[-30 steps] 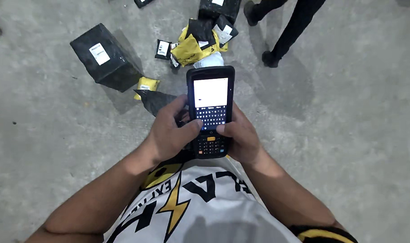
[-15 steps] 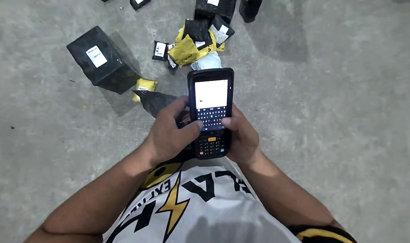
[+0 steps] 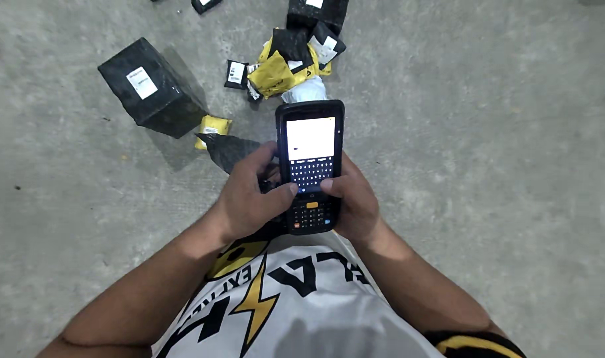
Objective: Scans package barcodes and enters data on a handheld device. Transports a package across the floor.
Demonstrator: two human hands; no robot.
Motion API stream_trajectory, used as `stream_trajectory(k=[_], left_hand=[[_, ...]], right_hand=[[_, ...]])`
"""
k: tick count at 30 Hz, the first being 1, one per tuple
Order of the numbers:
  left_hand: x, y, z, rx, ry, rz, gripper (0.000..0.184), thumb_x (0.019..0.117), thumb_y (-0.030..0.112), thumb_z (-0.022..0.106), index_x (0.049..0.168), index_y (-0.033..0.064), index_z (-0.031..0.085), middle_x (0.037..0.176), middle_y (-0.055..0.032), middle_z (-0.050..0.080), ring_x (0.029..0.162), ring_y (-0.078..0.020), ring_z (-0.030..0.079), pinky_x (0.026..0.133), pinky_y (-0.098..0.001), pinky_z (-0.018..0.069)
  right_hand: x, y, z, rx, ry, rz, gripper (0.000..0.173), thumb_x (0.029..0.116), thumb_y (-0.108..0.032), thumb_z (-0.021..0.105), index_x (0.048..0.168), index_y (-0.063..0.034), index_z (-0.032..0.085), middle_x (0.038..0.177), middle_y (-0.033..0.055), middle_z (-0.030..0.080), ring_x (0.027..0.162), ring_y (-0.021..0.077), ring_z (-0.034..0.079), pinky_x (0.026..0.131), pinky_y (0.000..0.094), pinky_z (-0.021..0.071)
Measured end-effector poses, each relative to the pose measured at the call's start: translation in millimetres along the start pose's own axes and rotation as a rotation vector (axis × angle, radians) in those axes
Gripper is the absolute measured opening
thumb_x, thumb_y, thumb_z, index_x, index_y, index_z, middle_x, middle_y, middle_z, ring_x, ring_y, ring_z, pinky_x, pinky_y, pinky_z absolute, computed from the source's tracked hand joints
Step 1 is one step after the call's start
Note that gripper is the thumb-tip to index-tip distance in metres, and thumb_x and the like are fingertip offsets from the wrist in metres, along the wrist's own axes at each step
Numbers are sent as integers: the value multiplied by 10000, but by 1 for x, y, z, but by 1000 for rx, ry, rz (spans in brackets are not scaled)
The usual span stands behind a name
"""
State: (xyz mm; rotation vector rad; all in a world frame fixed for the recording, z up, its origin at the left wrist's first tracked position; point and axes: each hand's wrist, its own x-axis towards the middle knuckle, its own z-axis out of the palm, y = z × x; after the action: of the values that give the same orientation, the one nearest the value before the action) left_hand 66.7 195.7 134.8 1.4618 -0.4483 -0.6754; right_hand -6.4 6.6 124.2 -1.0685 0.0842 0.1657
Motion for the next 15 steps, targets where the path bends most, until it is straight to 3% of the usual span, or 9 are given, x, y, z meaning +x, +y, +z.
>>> stream_trajectory(k=[15], left_hand=[[3, 4, 3, 58, 20, -53, 491, 828, 185, 685, 1294, 116, 548, 997, -7, 722, 842, -105, 719, 670, -276, 629]], right_hand=[[-2, -2, 1, -5, 6, 12, 530, 883, -169, 493, 1406, -188, 409, 1104, 43, 665, 932, 128, 692, 771, 348, 612]])
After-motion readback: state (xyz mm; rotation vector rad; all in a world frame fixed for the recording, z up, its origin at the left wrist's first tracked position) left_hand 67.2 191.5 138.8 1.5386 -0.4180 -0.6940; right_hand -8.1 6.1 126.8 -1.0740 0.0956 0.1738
